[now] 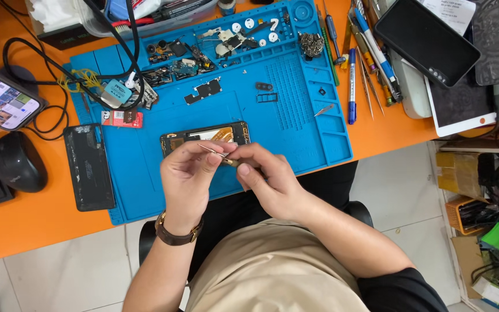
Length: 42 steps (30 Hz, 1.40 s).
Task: The person disassembles a smartphone on a blue mat, using a screwdriver to remove screws and a prying tool to separate components. They handle the phone, screws, and internal parts, occasionally using a computer mouse and keyboard.
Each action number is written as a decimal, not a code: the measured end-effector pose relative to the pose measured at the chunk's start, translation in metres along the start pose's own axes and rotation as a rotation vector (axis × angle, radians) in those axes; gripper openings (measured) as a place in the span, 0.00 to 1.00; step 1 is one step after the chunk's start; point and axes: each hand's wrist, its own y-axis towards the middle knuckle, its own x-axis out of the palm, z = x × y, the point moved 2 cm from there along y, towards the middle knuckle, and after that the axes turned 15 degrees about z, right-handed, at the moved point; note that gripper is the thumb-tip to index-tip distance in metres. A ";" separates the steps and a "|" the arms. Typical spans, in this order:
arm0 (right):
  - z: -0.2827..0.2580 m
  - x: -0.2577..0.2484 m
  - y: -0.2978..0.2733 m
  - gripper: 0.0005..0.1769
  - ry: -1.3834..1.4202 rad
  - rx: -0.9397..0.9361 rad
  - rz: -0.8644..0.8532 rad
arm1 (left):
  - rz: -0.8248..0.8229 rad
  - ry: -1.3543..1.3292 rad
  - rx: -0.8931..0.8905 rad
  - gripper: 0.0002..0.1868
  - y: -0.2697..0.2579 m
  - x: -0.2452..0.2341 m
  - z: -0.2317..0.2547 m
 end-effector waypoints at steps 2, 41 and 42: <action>-0.003 0.003 0.000 0.11 -0.020 -0.013 0.000 | -0.003 -0.013 -0.005 0.08 0.000 -0.001 -0.001; 0.030 0.000 -0.014 0.14 0.054 -0.044 -0.040 | 0.005 -0.210 0.034 0.05 -0.012 -0.007 0.008; 0.026 0.003 -0.013 0.13 0.068 -0.051 -0.039 | -0.006 -0.196 0.048 0.05 -0.013 -0.006 0.010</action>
